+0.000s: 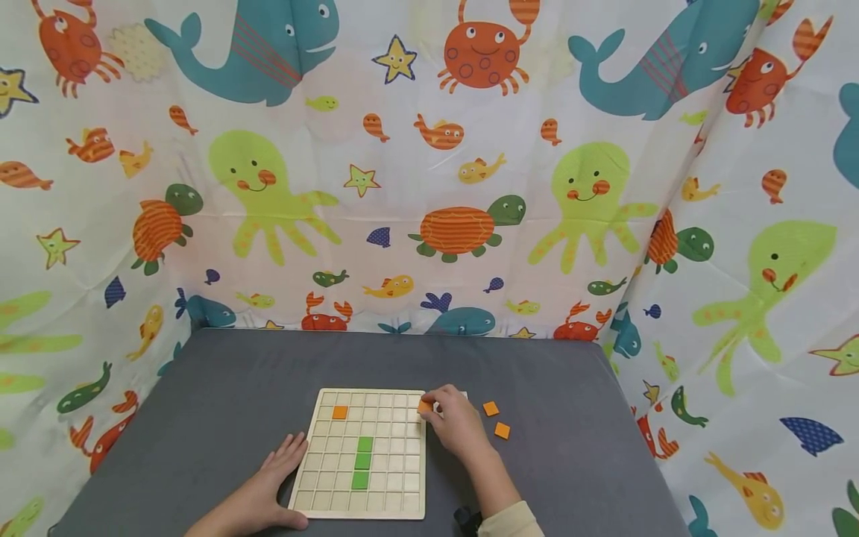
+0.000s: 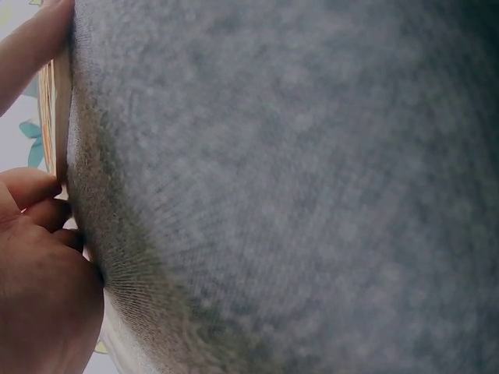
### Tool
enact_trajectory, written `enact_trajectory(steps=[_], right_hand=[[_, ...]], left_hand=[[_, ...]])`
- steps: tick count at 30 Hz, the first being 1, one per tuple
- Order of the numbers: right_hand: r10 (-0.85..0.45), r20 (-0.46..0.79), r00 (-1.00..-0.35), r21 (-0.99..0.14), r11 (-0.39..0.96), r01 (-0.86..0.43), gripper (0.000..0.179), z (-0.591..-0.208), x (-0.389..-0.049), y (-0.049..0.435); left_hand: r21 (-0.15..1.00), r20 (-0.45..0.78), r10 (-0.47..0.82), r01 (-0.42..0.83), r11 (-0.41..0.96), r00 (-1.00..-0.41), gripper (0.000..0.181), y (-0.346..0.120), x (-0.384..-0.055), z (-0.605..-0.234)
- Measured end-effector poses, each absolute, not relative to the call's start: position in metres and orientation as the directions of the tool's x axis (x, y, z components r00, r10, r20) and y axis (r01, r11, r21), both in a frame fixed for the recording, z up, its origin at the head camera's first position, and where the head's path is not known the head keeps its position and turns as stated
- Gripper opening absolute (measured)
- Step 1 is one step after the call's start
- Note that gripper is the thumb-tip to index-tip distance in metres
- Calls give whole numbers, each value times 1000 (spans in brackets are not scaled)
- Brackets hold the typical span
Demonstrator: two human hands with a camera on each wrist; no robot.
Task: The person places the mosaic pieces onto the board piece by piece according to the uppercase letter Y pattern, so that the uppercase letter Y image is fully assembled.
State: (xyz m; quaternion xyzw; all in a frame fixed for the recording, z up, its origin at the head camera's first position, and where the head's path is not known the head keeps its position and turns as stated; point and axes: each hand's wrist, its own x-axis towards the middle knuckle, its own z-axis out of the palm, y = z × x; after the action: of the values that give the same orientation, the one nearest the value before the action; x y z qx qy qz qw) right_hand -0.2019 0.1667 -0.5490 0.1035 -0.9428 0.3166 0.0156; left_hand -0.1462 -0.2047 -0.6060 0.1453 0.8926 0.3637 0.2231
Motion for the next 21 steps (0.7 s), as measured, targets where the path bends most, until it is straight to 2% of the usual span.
enact_trajectory(steps=[10, 21], right_hand=[[-238, 136, -962, -600, 752, -271, 23, -550, -203, 152], [-297, 132, -946, -602, 734, -315, 22, -546, -207, 131]], left_hand=[[712, -242, 429, 141, 688, -870, 136, -202, -143, -605], [713, -261, 423, 122, 690, -868, 136, -203, -143, -604]])
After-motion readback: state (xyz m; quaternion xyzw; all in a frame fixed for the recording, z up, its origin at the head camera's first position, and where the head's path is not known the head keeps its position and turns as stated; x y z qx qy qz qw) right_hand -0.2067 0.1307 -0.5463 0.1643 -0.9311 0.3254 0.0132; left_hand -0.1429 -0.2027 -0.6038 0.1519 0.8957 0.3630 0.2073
